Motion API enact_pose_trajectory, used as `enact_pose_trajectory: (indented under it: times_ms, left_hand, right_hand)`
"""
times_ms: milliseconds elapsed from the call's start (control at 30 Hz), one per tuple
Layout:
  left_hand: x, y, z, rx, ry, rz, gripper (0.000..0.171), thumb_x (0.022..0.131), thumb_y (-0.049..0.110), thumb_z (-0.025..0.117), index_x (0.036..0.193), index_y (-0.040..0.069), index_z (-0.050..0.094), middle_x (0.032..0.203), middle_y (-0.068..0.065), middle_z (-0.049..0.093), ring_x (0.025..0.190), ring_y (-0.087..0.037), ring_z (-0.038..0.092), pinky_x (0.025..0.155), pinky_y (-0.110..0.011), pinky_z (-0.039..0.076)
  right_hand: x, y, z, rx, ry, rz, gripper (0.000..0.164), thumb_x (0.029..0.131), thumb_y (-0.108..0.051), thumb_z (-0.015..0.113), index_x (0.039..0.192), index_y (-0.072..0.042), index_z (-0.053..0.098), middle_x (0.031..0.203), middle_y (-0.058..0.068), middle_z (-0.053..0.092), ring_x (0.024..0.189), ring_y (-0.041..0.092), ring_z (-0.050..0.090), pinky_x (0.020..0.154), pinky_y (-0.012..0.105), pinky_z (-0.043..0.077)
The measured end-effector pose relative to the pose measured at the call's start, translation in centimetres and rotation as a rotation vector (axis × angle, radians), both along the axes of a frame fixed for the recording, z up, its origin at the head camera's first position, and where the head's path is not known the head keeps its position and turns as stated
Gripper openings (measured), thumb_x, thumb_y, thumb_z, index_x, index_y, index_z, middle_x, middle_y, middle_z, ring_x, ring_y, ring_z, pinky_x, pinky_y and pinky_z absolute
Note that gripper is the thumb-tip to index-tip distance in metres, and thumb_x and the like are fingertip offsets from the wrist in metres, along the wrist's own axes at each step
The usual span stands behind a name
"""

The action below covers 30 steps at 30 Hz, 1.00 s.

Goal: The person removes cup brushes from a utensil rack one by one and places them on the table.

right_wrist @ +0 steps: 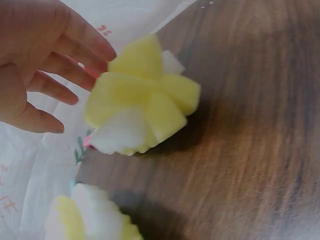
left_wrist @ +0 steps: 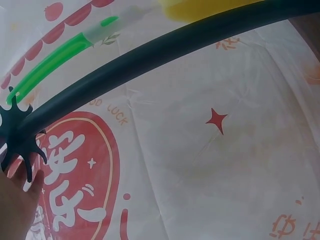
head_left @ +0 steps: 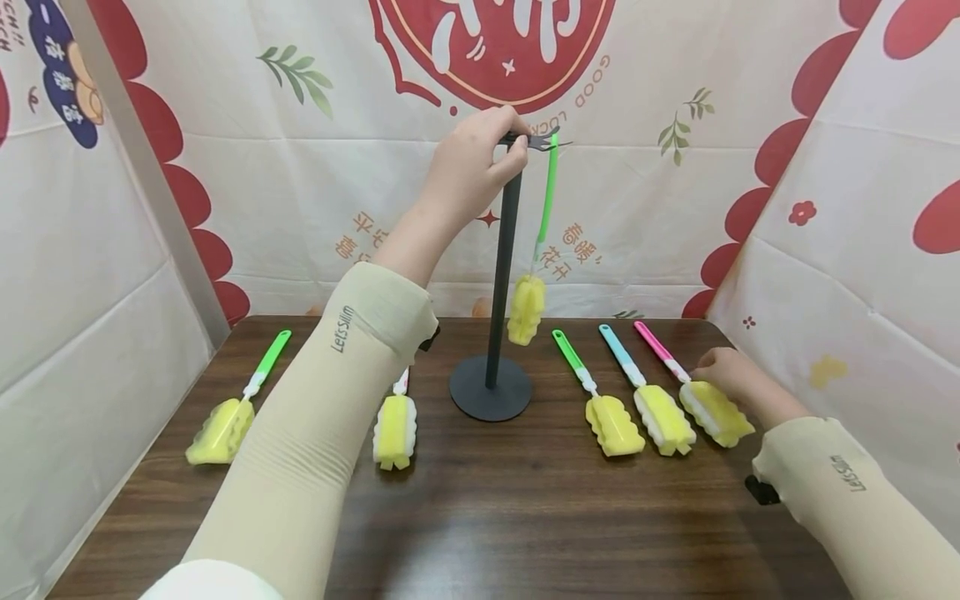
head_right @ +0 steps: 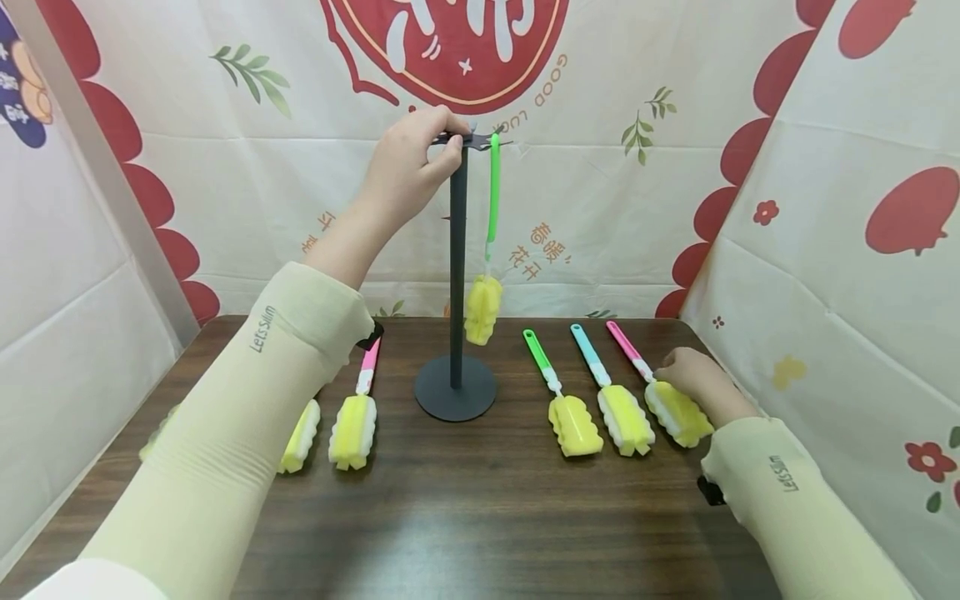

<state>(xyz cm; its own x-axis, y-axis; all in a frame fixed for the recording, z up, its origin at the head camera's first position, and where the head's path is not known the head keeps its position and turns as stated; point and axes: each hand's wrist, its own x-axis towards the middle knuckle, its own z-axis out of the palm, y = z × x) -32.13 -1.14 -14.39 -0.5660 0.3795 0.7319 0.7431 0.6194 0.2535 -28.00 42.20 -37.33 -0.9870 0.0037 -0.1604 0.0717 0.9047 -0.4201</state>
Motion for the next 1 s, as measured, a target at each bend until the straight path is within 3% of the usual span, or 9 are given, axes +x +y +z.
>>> enact_pose_trajectory:
  times_ms: [233, 433, 567, 1000]
  left_hand:
    - [0.6, 0.0, 0.2, -0.113, 0.096, 0.175, 0.032, 0.090, 0.040, 0.035, 0.110, 0.026, 0.055, 0.104, 0.014, 0.061, 0.103, -0.011, 0.037, 0.091, -0.031, 0.029]
    - [1.4, 0.2, 0.4, -0.150, 0.097, 0.211, 0.034, 0.091, 0.041, 0.032, 0.111, 0.026, 0.054, 0.107, 0.013, 0.060, 0.101, -0.012, 0.039, 0.090, -0.032, 0.031]
    - [1.7, 0.5, 0.6, -0.164, 0.083, 0.233, 0.034, 0.091, 0.041, 0.031, 0.111, 0.026, 0.054, 0.107, 0.013, 0.060, 0.102, -0.012, 0.039, 0.089, -0.033, 0.031]
    - [2.5, 1.3, 1.2, -0.195, 0.071, 0.346, 0.036, 0.092, 0.048, 0.030, 0.108, 0.026, 0.054, 0.109, 0.011, 0.059, 0.103, -0.014, 0.041, 0.087, -0.031, 0.035]
  right_hand:
    - [0.1, -2.5, 1.8, -0.021, 0.113, -0.028, 0.054, 0.088, -0.031, 0.052, 0.122, 0.008, 0.038, 0.116, 0.031, 0.047, 0.092, 0.035, 0.052, 0.065, 0.045, 0.050]
    - [0.2, -5.4, 3.1, 0.120, 0.206, 0.025, 0.046, 0.088, -0.035, 0.051, 0.117, 0.001, 0.047, 0.108, 0.024, 0.056, 0.095, 0.034, 0.052, 0.078, 0.053, 0.044]
    - [0.4, -7.4, 3.7, 0.153, 0.247, 0.057, 0.046, 0.087, -0.034, 0.053, 0.117, 0.001, 0.048, 0.109, 0.024, 0.056, 0.099, 0.036, 0.050, 0.082, 0.057, 0.041]
    - [1.1, -13.1, 5.5, 0.077, 0.342, 0.118, 0.038, 0.089, -0.031, 0.053, 0.117, -0.005, 0.050, 0.112, 0.021, 0.056, 0.100, 0.033, 0.051, 0.082, 0.055, 0.043]
